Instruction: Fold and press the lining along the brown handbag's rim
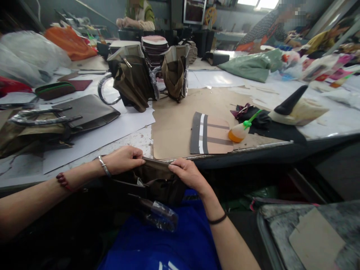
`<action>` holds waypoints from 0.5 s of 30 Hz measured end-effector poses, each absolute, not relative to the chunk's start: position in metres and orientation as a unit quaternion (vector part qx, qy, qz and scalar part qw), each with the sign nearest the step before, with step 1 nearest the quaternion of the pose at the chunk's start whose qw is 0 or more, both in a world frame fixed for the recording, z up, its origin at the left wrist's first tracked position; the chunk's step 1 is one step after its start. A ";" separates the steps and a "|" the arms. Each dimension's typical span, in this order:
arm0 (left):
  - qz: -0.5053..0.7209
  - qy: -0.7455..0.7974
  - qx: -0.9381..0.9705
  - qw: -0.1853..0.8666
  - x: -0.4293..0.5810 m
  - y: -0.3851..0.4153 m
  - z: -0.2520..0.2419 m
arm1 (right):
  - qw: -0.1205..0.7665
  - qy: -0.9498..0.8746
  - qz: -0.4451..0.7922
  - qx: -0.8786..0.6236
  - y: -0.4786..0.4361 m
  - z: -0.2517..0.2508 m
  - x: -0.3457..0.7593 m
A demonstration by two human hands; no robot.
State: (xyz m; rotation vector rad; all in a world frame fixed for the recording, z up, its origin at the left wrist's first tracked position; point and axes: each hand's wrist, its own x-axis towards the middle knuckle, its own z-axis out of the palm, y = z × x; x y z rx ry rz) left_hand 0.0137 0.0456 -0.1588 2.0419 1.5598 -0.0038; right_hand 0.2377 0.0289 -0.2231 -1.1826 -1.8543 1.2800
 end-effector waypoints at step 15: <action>-0.105 0.484 0.798 0.343 0.086 0.074 -0.173 | 0.325 -0.489 0.652 -0.481 -0.007 -0.240 0.300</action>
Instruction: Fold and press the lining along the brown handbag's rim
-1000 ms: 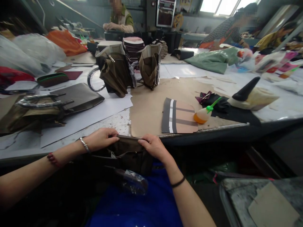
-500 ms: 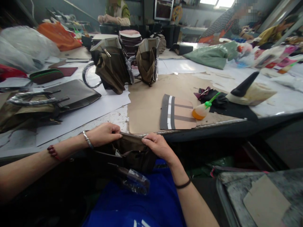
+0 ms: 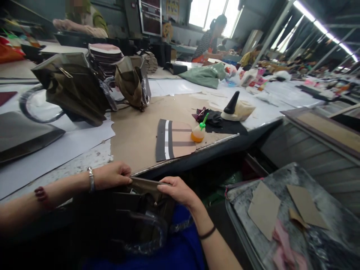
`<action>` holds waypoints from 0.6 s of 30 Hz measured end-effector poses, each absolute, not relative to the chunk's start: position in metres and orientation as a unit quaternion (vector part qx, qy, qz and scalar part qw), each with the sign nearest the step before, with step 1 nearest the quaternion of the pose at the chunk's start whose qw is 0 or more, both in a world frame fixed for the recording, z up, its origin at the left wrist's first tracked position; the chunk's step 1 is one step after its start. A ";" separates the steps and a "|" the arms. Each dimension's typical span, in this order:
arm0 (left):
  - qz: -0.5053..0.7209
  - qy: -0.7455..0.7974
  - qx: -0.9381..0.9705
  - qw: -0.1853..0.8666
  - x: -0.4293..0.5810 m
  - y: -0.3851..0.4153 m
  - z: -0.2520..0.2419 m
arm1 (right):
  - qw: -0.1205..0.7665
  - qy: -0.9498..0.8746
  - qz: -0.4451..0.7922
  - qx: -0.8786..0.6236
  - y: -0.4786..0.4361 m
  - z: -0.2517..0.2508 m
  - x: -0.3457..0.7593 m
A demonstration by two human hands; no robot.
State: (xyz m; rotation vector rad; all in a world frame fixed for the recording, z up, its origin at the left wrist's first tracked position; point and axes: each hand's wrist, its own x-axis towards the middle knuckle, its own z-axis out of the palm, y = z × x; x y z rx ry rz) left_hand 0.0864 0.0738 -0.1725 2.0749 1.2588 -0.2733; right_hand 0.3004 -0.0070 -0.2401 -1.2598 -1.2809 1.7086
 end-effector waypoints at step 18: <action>-0.139 0.486 0.790 0.346 0.090 0.084 -0.179 | 0.300 -0.506 0.631 -0.506 0.007 -0.254 0.303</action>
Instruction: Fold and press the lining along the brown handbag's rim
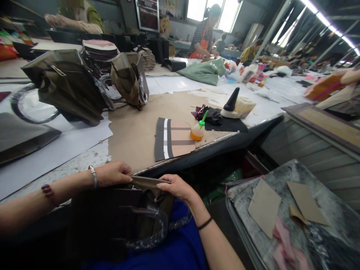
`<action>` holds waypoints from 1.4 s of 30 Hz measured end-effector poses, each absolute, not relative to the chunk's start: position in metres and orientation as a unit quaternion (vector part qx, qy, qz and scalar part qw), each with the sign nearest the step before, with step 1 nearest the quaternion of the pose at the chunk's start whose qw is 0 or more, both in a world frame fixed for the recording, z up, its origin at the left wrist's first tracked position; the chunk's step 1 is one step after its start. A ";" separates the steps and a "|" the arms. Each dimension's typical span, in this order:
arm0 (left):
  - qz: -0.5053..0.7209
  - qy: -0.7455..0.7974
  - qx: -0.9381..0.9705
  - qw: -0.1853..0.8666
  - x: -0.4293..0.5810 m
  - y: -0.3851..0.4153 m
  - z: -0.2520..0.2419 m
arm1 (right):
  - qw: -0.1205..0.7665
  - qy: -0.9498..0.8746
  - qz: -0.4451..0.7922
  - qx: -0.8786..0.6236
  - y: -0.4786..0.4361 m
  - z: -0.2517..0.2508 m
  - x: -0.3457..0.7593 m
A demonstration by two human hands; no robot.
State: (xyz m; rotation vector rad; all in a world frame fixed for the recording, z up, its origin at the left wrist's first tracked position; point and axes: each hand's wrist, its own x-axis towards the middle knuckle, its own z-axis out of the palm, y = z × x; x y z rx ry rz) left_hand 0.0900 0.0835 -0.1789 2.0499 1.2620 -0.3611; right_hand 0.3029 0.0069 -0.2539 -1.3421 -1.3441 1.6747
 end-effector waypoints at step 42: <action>-0.150 0.456 0.805 0.348 0.067 0.076 -0.178 | 0.312 -0.485 0.695 -0.429 0.008 -0.260 0.298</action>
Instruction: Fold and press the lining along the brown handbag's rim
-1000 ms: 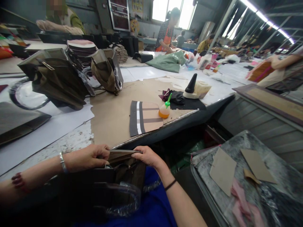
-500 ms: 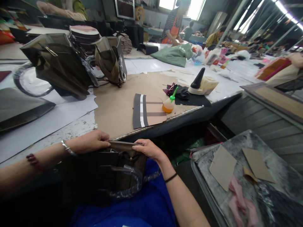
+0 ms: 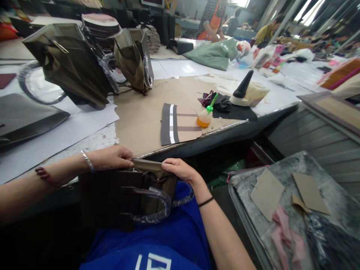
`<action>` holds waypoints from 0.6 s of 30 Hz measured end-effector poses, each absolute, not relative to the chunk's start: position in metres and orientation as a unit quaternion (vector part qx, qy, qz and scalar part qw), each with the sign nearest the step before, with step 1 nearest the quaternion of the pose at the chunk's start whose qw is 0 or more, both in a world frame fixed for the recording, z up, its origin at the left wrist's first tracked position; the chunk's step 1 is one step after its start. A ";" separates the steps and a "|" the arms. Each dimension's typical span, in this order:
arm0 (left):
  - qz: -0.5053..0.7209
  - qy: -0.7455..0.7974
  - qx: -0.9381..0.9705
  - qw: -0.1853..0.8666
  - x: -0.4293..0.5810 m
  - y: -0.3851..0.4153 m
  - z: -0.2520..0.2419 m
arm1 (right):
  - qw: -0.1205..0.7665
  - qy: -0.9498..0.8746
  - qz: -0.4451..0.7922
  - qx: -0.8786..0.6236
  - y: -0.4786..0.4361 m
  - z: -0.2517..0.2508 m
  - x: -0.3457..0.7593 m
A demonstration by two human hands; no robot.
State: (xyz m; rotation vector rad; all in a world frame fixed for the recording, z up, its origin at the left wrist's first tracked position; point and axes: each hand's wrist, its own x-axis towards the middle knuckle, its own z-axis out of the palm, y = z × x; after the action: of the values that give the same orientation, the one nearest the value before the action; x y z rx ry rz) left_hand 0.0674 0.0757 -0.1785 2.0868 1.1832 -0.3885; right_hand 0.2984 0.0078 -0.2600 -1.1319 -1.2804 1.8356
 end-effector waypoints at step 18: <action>-0.176 0.455 0.808 0.330 0.073 0.073 -0.176 | 0.297 -0.489 0.701 -0.426 0.008 -0.254 0.300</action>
State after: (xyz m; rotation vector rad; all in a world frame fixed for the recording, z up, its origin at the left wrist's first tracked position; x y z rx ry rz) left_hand 0.0733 0.0725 -0.1762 2.1138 1.1910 -0.4607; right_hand 0.2996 0.0081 -0.2543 -1.1338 -1.2992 1.8635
